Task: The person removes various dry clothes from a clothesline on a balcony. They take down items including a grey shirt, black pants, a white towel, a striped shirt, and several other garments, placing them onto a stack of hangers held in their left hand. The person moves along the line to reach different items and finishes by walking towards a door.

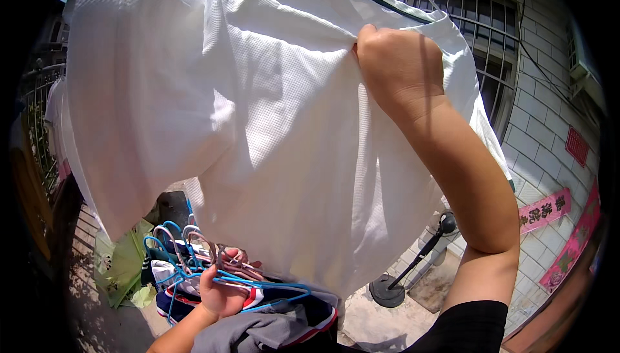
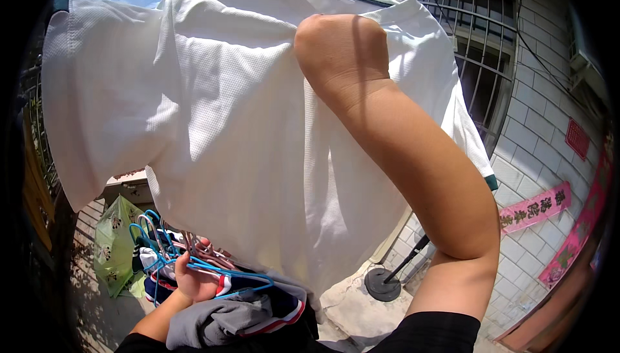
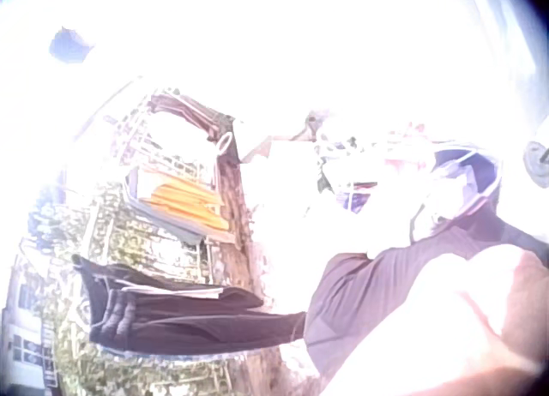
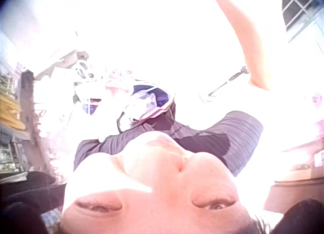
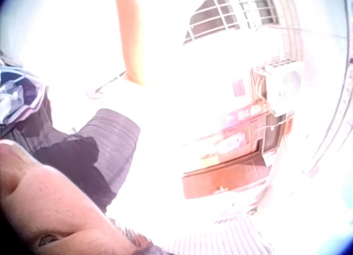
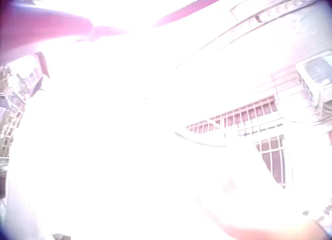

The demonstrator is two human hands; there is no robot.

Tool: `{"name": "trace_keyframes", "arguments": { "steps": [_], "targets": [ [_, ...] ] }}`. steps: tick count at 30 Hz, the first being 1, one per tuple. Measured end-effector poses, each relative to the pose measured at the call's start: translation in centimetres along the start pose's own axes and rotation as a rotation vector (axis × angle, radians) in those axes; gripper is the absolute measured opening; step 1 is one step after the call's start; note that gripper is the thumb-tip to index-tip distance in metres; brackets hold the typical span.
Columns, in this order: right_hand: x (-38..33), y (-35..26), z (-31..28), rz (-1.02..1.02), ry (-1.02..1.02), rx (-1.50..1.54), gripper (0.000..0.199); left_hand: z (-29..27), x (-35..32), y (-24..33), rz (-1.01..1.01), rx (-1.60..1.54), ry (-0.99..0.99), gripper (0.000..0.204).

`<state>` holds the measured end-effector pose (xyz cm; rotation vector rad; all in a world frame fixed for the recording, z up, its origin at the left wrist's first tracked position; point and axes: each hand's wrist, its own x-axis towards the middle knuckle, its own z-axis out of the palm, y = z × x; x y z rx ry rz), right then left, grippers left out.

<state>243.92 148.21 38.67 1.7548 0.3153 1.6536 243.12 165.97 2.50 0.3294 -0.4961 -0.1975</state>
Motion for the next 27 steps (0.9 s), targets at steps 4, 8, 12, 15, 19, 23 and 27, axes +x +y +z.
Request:
{"name": "trace_keyframes", "arguments": {
  "steps": [4,8,12,15,19,23,27],
  "targets": [
    [-2.1,-1.9,2.0,-0.065,0.030,0.049,0.004,-0.7,-0.3,0.2,0.019,0.021,0.028,0.046],
    [-2.4,0.6,4.2,-0.151,0.411,-0.008,0.027,-2.1,-0.3,0.5,-0.039,-0.014,-0.030,0.049],
    [-2.1,3.5,4.3,-0.018,0.417,0.021,0.084,-2.1,-0.6,1.5,-0.037,-0.004,-0.013,0.047],
    [-1.7,5.6,6.2,0.151,0.030,0.113,0.094,-1.9,-0.6,2.0,-0.031,0.024,0.001,0.045],
    [-0.7,7.0,8.5,0.168,0.033,0.028,0.088,-1.6,0.0,1.9,-0.022,0.073,0.044,0.042],
    [0.5,8.4,10.9,0.383,-0.338,-0.056,0.091,-4.6,0.4,2.1,0.025,0.081,0.079,0.048],
    [-3.1,11.9,15.2,0.512,-0.440,-0.169,0.095,-6.0,2.7,0.8,0.035,0.067,0.082,0.046]
  ]
}}
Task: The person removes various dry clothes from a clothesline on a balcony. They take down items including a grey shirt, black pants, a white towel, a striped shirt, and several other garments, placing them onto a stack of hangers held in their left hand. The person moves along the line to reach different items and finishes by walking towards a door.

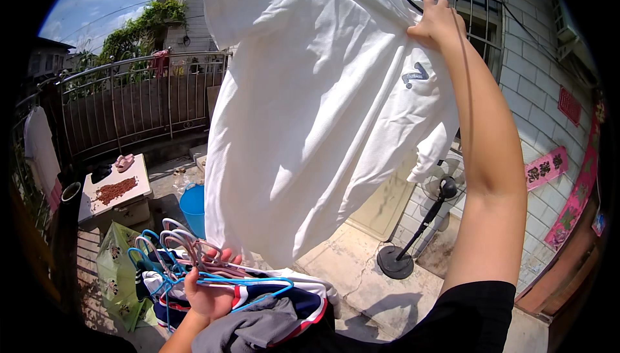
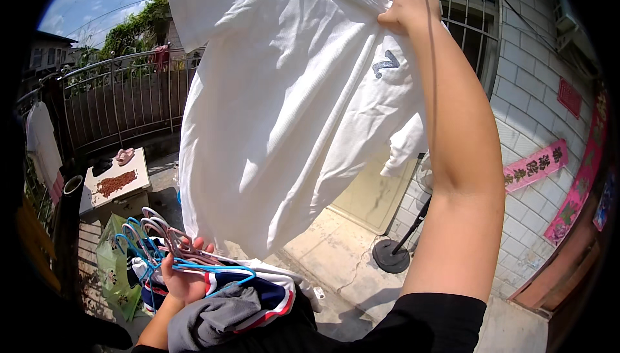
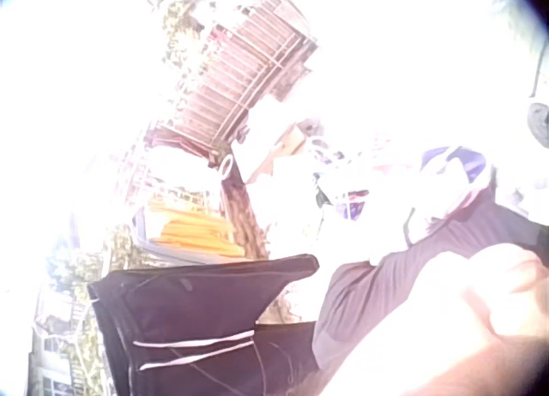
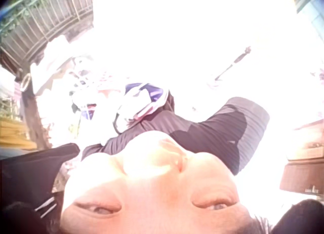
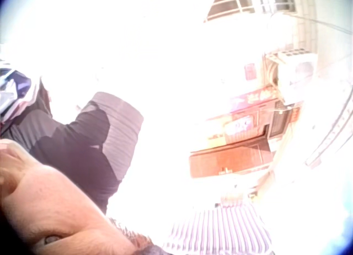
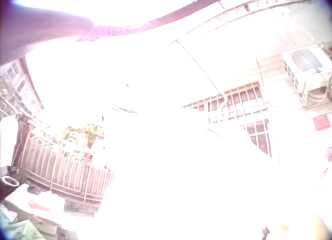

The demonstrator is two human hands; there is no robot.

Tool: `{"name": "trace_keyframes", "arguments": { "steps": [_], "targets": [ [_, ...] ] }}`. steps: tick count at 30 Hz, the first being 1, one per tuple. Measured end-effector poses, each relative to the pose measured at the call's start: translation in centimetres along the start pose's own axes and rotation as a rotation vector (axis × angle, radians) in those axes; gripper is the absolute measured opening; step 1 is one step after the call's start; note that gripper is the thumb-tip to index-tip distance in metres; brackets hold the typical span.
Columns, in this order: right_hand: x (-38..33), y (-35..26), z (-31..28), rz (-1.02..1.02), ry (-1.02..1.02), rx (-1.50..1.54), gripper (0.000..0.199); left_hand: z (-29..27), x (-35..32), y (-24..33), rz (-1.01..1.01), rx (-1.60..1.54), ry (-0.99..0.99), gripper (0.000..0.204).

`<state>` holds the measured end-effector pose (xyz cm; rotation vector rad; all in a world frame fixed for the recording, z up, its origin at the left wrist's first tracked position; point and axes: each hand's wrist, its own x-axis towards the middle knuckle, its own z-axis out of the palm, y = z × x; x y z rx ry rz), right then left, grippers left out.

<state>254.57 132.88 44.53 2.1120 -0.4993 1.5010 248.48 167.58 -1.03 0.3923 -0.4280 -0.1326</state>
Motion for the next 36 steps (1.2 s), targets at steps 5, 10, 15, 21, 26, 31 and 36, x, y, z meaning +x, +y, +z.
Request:
{"name": "trace_keyframes", "arguments": {
  "steps": [5,10,15,21,26,31,36],
  "targets": [
    [1.9,3.3,7.1,-0.002,0.054,-0.143,0.096,-1.7,4.9,-2.7,0.002,0.012,-0.001,0.045],
    [6.6,8.3,14.7,0.064,-0.007,-0.273,0.097,0.0,11.2,-7.7,0.027,0.036,-0.024,0.047],
    [9.3,12.2,20.7,0.096,-0.051,-0.381,0.099,1.8,17.8,-13.0,0.033,0.035,-0.099,0.048],
    [10.9,14.6,25.4,0.094,-0.080,-0.449,0.102,3.0,22.9,-18.9,0.024,-0.011,-0.087,0.045],
    [9.2,14.6,28.6,0.130,0.076,-0.467,0.093,3.0,25.0,-21.5,0.035,-0.033,-0.050,0.041],
    [5.7,11.6,31.6,-0.095,0.213,-0.402,0.070,3.0,26.2,-22.1,0.024,-0.026,-0.057,0.040],
    [3.3,8.2,35.5,-0.299,0.297,-0.154,0.061,2.5,26.2,-21.9,0.042,0.020,-0.006,0.039]
  ]
}}
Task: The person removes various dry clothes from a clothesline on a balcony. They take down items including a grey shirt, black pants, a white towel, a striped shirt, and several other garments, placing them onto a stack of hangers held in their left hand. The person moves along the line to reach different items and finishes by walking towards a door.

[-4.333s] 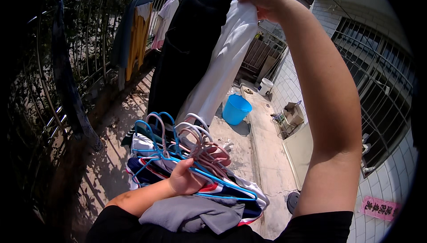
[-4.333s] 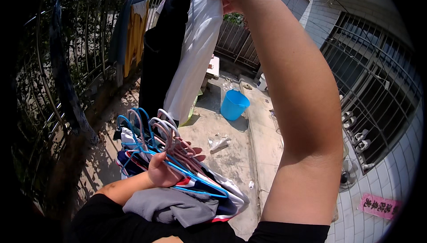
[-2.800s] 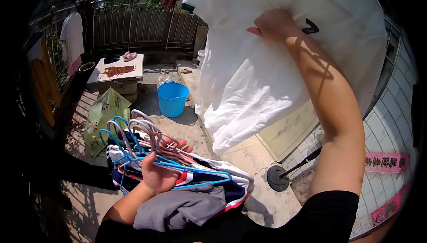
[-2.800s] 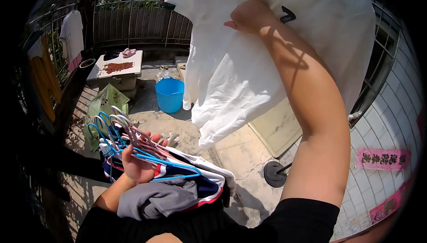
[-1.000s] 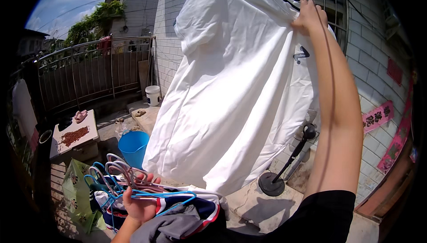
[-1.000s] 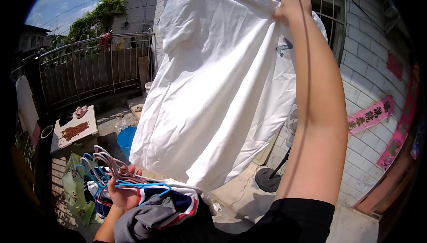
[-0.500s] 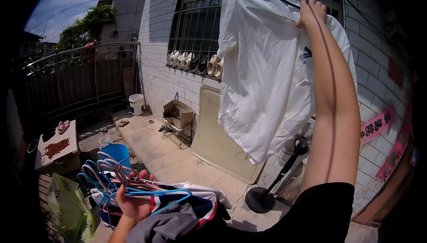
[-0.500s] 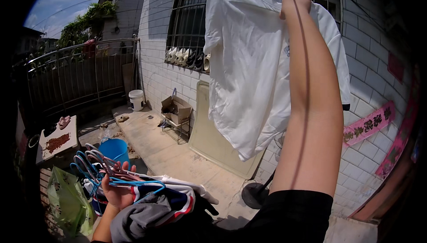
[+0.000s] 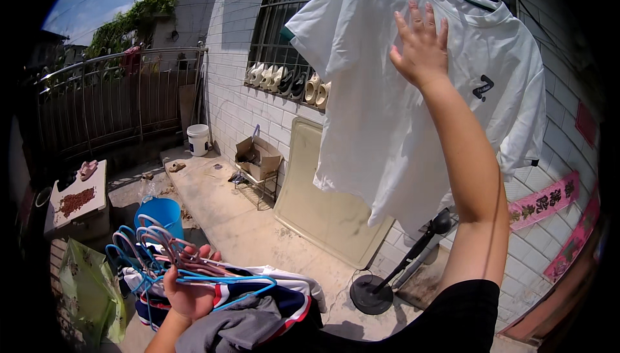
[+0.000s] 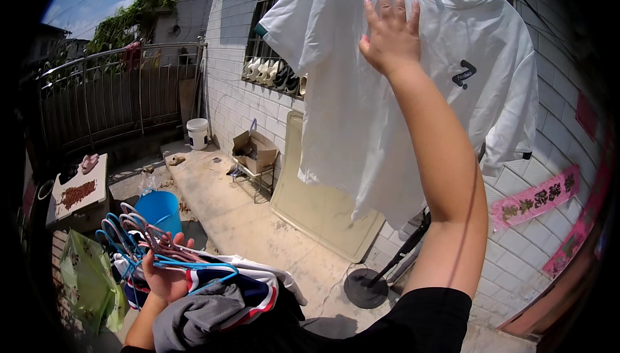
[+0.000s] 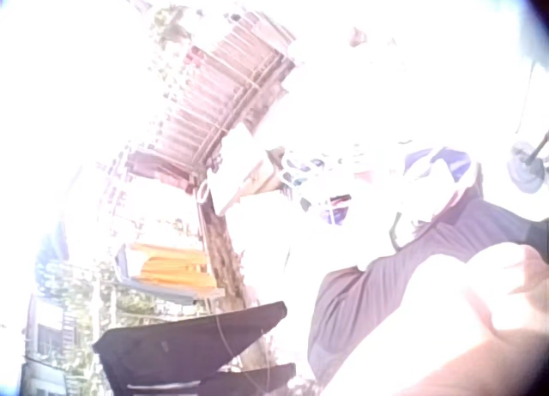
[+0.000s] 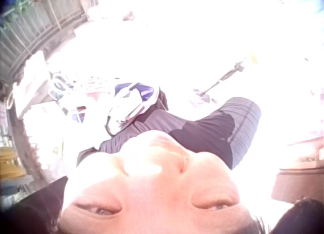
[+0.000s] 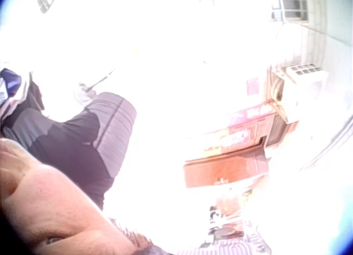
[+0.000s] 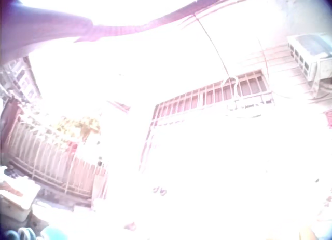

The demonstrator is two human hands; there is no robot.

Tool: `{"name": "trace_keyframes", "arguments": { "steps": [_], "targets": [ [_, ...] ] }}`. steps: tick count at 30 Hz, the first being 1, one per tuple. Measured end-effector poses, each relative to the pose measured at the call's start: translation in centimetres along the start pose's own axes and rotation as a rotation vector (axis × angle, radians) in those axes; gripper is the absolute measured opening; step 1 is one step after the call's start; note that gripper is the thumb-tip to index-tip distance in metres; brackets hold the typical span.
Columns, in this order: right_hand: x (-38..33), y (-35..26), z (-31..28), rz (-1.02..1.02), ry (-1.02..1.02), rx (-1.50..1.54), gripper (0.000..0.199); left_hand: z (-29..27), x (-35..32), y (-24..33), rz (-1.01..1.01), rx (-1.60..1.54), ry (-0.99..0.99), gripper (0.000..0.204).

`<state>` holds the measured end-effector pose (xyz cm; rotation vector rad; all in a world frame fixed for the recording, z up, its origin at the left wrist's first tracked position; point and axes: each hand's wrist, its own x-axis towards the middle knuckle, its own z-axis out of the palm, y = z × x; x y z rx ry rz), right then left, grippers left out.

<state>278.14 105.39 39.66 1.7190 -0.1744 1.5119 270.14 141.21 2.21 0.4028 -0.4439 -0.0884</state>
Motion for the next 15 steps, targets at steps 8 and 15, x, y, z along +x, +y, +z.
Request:
{"name": "trace_keyframes", "arguments": {
  "steps": [8,15],
  "targets": [
    [-1.7,-6.3,2.4,-0.026,-0.090,0.017,0.047,-1.7,-1.0,1.8,0.029,-0.015,0.126,0.042],
    [5.4,2.1,-3.0,0.003,0.675,0.116,0.034,-4.3,-3.6,9.4,0.161,0.106,0.126,0.046]
  ]
}}
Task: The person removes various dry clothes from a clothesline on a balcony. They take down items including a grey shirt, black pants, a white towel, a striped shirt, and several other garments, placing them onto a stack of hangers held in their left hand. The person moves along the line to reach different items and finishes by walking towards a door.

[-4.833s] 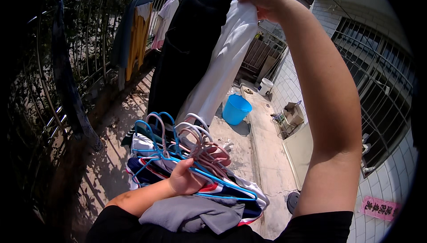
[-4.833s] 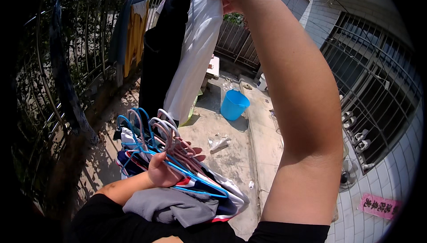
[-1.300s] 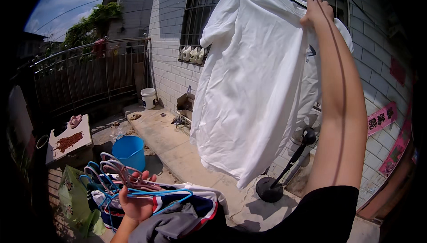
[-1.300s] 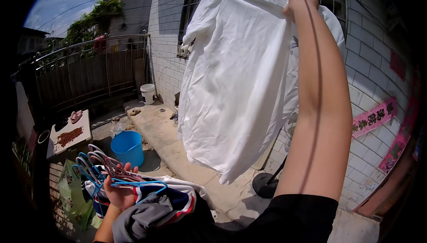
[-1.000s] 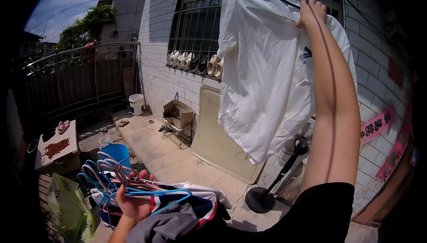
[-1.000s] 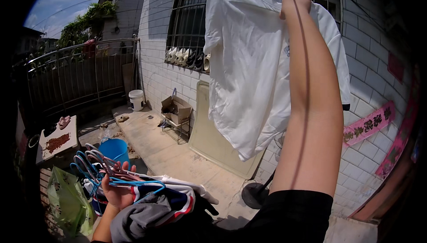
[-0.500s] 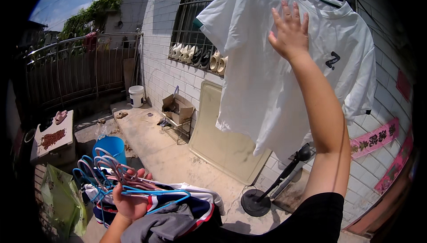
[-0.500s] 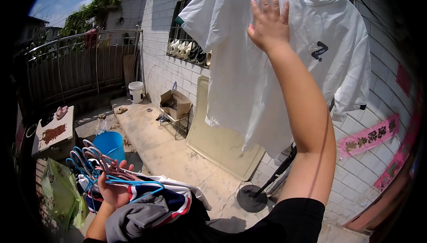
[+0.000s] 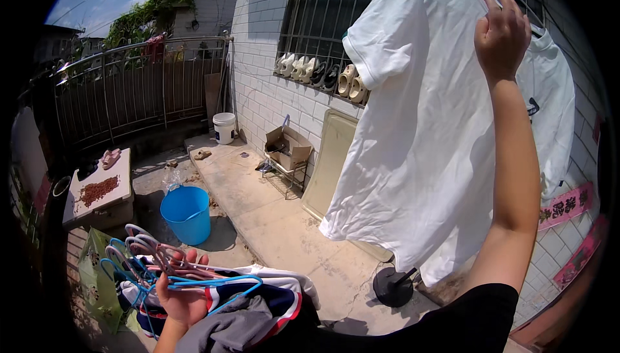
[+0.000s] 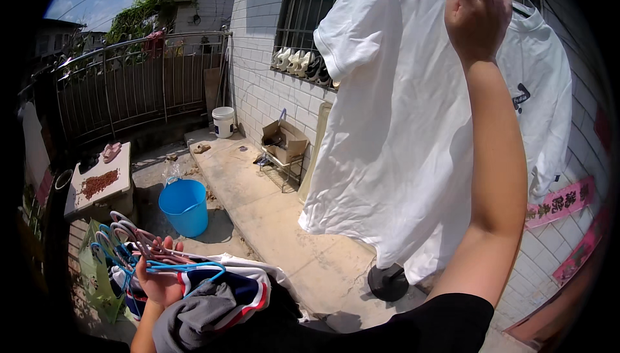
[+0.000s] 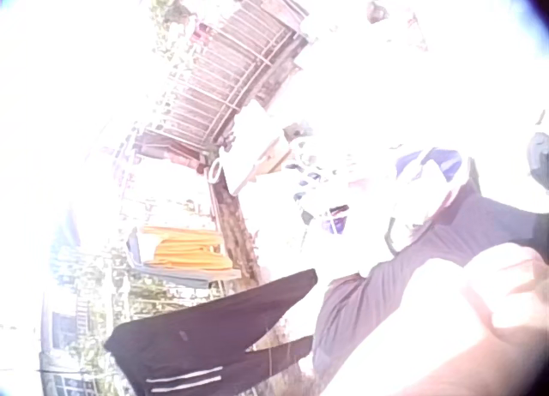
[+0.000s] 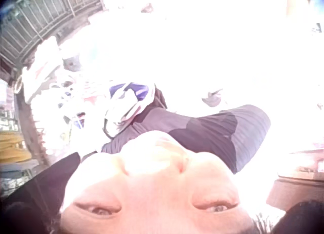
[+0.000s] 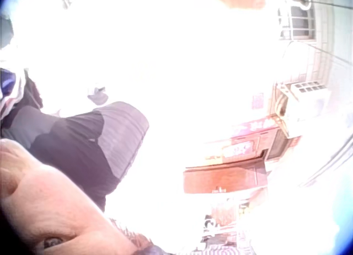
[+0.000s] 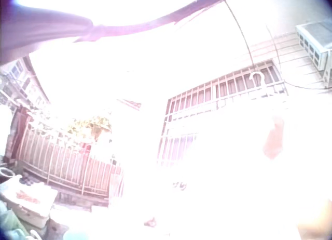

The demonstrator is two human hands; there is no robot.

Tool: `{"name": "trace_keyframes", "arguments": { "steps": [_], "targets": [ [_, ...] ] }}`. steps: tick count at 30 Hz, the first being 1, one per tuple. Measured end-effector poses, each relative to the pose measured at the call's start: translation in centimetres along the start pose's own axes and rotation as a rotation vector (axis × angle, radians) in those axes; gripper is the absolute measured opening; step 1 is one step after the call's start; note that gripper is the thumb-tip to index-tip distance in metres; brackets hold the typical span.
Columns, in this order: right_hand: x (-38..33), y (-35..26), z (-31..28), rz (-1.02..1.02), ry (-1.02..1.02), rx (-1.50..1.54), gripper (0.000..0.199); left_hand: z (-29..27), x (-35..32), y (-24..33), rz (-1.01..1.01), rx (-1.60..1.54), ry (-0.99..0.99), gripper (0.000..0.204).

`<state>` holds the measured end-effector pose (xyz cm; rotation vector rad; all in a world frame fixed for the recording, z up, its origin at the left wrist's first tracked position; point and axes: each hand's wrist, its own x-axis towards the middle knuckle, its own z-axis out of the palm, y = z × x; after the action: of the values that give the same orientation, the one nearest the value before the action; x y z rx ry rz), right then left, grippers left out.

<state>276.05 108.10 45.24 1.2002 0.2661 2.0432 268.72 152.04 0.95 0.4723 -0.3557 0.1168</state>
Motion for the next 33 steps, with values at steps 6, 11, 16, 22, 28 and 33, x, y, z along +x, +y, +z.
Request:
{"name": "trace_keyframes", "arguments": {
  "steps": [6,11,16,22,28,33],
  "targets": [
    [1.5,15.1,-2.1,0.558,-0.509,-0.589,0.051,-0.8,1.5,0.5,-0.141,-0.018,-0.113,0.052],
    [-6.5,24.4,0.0,0.920,-1.027,0.163,0.062,-0.9,2.2,-1.0,-0.238,-0.132,-0.149,0.052],
    [-4.5,18.7,-2.7,0.778,-0.987,-0.287,0.062,-1.4,1.3,-3.1,-0.297,-0.164,-0.111,0.054],
    [-5.2,18.2,-2.0,0.720,-0.812,-0.224,0.061,1.3,1.8,-8.8,-0.323,-0.187,-0.161,0.053],
    [-9.5,24.0,6.7,0.679,-0.713,0.404,0.062,8.3,2.4,-17.8,-0.346,-0.228,-0.257,0.051],
    [-9.5,21.3,7.1,0.897,-0.786,0.847,0.072,13.5,2.7,-23.9,-0.399,-0.265,-0.242,0.045]
  ]
}}
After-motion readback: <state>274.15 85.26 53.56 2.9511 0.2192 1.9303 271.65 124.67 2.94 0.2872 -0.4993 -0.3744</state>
